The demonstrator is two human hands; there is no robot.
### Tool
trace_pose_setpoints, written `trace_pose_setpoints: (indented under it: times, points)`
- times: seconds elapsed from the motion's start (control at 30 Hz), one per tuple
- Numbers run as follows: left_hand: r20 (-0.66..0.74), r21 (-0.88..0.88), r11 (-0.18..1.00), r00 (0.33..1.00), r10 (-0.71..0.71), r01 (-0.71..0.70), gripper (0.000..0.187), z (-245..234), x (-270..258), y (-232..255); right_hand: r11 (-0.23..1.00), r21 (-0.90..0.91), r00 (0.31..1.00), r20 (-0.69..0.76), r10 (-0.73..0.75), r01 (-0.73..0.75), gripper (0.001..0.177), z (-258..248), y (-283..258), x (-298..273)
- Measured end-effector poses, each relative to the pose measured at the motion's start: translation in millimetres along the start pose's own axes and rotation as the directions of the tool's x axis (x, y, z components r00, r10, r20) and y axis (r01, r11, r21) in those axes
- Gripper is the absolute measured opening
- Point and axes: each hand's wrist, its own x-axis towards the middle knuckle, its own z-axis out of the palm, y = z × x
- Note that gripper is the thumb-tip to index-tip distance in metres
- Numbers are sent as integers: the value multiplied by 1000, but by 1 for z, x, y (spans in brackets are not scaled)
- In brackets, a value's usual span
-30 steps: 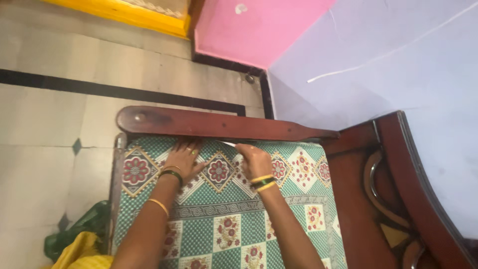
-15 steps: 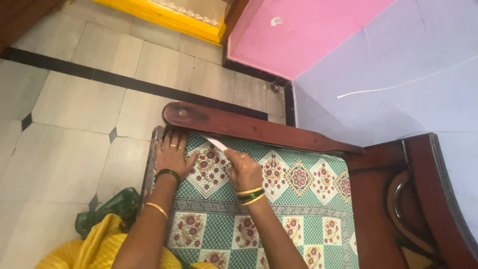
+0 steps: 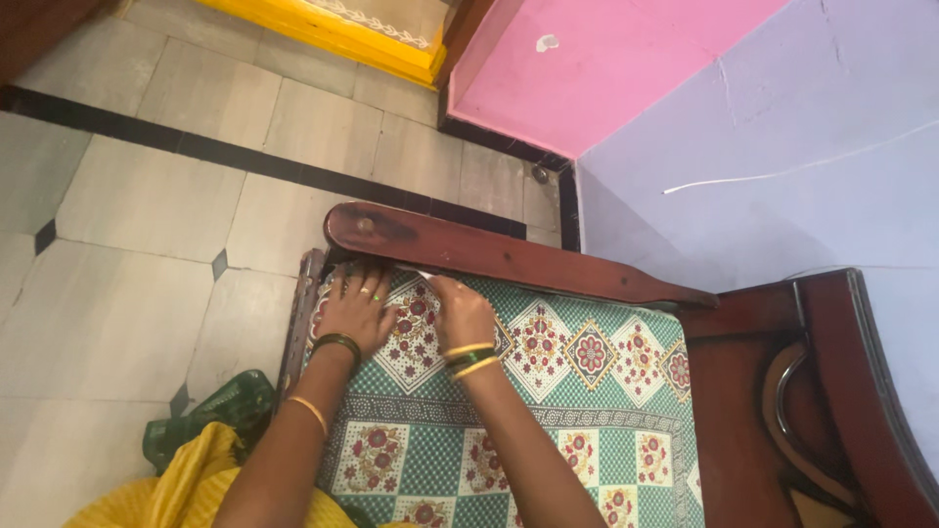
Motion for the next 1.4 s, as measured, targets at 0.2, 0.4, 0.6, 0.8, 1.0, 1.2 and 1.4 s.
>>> trace_pose_setpoints:
  times: [0.2, 0.4, 0.6, 0.8, 1.0, 1.2, 1.4]
  points:
    - [98, -47, 998, 995, -28, 33, 82, -13, 5, 1, 999, 25, 998, 29, -48, 48, 25, -1, -10, 9]
    - [199, -137, 976, 970, -142, 171, 89, -34, 18, 7, 1000, 0, 998, 60, 30, -30, 33, -16, -2, 2]
    - [128, -155, 972, 979, -158, 177, 84, -30, 17, 9, 997, 63, 991, -130, 41, -33, 26, -102, -10, -24]
    - [71, -163, 971, 984, -164, 173, 78, -20, 20, 6, 1000, -31, 996, -90, 1, -4, 24, -88, 3, -19]
    - [-11, -165, 969, 982, -189, 185, 83, -7, 19, 5, 998, 53, 998, -61, -33, 36, 28, -48, -1, -16]
    - [-40, -235, 953, 978, -206, 191, 83, -4, 16, 2, 997, 47, 998, -33, -57, 59, 31, -35, -7, -3]
    - [-72, -260, 946, 974, -217, 191, 80, -7, 13, 1, 1000, 17, 999, 36, -23, 23, 35, -6, -5, 6]
